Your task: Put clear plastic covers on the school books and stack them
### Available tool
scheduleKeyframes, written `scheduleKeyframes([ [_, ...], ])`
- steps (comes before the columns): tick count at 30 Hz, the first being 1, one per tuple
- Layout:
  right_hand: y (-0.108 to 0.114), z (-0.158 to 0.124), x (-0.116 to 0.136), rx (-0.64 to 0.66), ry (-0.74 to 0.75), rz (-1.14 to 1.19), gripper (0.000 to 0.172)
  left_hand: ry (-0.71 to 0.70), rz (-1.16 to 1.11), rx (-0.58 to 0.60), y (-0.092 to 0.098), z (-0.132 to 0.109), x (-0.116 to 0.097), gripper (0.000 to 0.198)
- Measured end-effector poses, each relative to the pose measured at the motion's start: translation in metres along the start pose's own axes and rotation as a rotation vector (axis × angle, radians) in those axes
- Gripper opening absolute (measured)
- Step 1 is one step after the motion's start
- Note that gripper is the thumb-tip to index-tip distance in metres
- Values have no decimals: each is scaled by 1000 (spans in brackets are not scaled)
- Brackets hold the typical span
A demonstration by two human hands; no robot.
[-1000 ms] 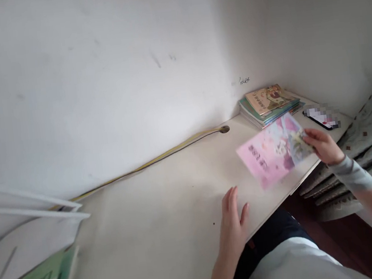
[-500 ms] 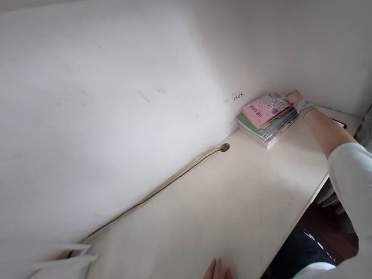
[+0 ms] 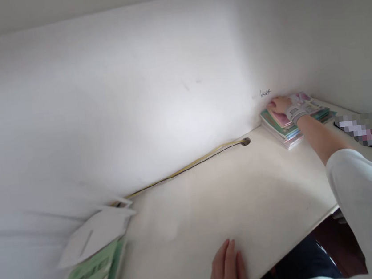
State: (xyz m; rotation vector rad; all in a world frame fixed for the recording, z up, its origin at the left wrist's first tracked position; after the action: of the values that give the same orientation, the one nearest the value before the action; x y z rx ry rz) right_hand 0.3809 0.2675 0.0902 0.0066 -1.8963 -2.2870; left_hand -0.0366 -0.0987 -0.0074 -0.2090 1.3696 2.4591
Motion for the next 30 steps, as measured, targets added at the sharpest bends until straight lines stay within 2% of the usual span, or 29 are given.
scheduleKeyframes([
  [4,-15,0,1,-39,-72,0,60,5,11,-7,3,1,-6,28],
  [8,-23,-5,0,-54,-50,4,55,59,-54,50,4,3,-11,28],
  [12,-12,-12,6,-54,-47,-12,48,177,-221,124,9,12,-5,27],
  [14,-1,-15,18,-121,29,-31,41,231,-265,127,14,27,8,28],
  [18,9,-39,70,-324,306,-10,30,302,-142,132,19,74,56,34],
  [21,-10,-82,129,-256,538,52,30,470,61,240,6,105,104,47],
  [23,-25,-123,167,-222,672,95,31,595,120,336,-6,113,128,57],
  [26,-45,-180,207,-207,808,155,32,643,93,364,-17,112,142,53],
  [28,-54,-206,220,-194,841,190,33,643,55,343,-16,108,142,44],
  [30,-62,-219,224,-176,839,218,32,654,11,320,-11,106,139,40],
])
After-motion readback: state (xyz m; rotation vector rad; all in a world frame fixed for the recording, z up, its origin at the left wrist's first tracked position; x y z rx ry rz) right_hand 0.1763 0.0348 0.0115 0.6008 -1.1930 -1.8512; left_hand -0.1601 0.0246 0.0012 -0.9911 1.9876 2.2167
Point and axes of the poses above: each hand's wrist, its own z-axis towards the middle knuckle, its own y-axis out of the back of the hand, x = y × z, the point moved 5 cm from there along z, towards the middle knuckle, and after that the axes turned 12 degrees about y, right-handed, at the moved point
